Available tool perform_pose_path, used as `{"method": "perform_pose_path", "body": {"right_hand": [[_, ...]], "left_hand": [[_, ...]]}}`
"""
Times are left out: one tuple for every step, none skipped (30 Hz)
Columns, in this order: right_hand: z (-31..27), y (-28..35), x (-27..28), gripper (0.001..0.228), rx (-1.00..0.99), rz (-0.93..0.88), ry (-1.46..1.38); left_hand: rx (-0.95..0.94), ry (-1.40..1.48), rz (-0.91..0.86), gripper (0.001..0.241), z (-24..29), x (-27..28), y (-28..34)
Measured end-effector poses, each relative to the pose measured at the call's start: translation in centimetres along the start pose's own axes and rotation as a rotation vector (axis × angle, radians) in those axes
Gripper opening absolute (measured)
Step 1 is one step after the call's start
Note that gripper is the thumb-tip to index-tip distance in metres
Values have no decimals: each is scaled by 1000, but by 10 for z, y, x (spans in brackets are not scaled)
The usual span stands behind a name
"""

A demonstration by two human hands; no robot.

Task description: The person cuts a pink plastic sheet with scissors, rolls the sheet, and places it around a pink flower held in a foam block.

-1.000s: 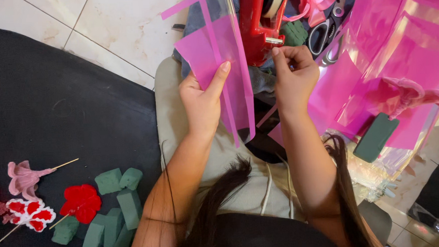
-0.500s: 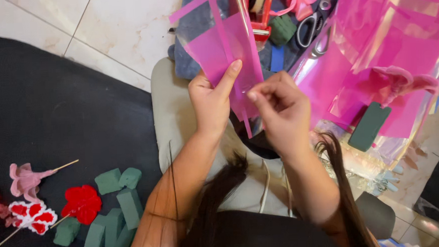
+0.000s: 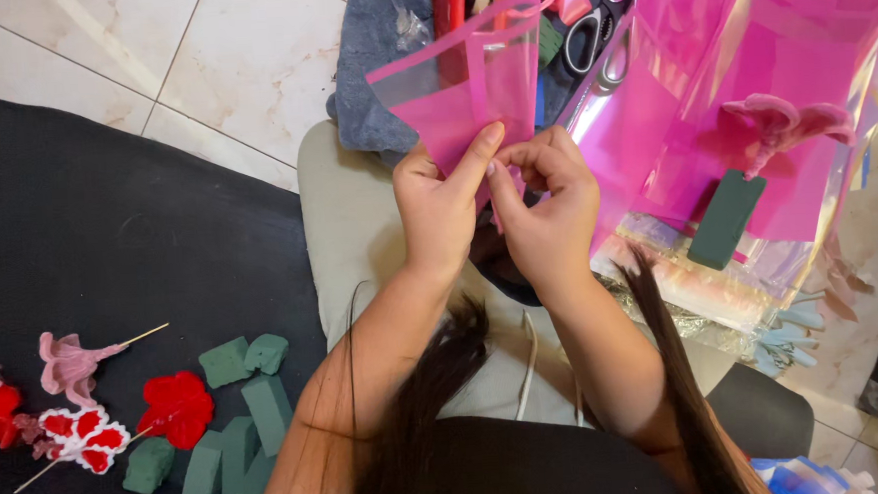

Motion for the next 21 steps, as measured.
{"method": "perform_pose_path", "body": {"right_hand": [[4,1,2,7,-11,16,-12],[8,3,4,8,-22,32,-26],[10,3,5,8,-19,38,-28],[15,4,7,9,-52,46,-60],[20,5,8,10,-85,53,-93],[25,7,10,10,-83,60,-94],[35,8,12,13,-128,66,-135],[44,10,14,16,-171,72,-175],[46,12,15,16,-169,79,-175],[51,15,15,22,-194,70,-179],[56,19,15,28,-220,61,-183],[55,21,20,28,-219,76,-180],[52,23,23,34,-188,65,-136],[48,25,27,41,-158,54,-90],[41,27,34,41,-159,69,-86],[29,27,40,39,-103,69,-48],[17,28,46,44,-48,68,-9],[12,32,55,44,-50,83,-5],[5,36,61,58,-38,63,-41],[-1,40,66,79,-28,41,-77],[11,45,73,79,-32,54,-74]], "left_hand": [[-16,-3,-2,11,1,0,2],[-33,-8,-5,10,3,-1,3],[-37,-9,-10,10,3,-1,4],[-75,-64,-12,9,8,-2,6],[-113,-119,-14,8,12,-3,8],[-116,-120,-20,8,12,-5,10],[-144,-144,-20,8,14,-7,12],[-172,-167,-21,9,16,-9,13],[-174,-167,-28,9,18,-8,15],[-203,-201,-28,10,22,-7,16],[-232,-235,-28,12,26,-6,18],[-233,-233,-43,12,22,-7,19],[-244,-237,-34,12,19,-6,21],[-253,-241,-25,13,16,-5,22],[-252,-239,-40,13,27,-8,24],[-229,-228,-47,12,35,-9,24],[-206,-218,-54,12,44,-11,23],[-204,-216,-70,12,46,-14,22],[-135,-198,-104,10,42,-18,20],[-64,-183,-137,9,38,-21,19],[-60,-184,-151,9,32,-28,20]]}}
Point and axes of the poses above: each hand's wrist, its own y-axis away from the middle knuckle, its own x-axis out of the back of the hand, z = x × y, the point moved 10 cm from there along -y, towards the middle knuckle, and after that the axes turned 11 degrees about -y, right-handed, at the moved point
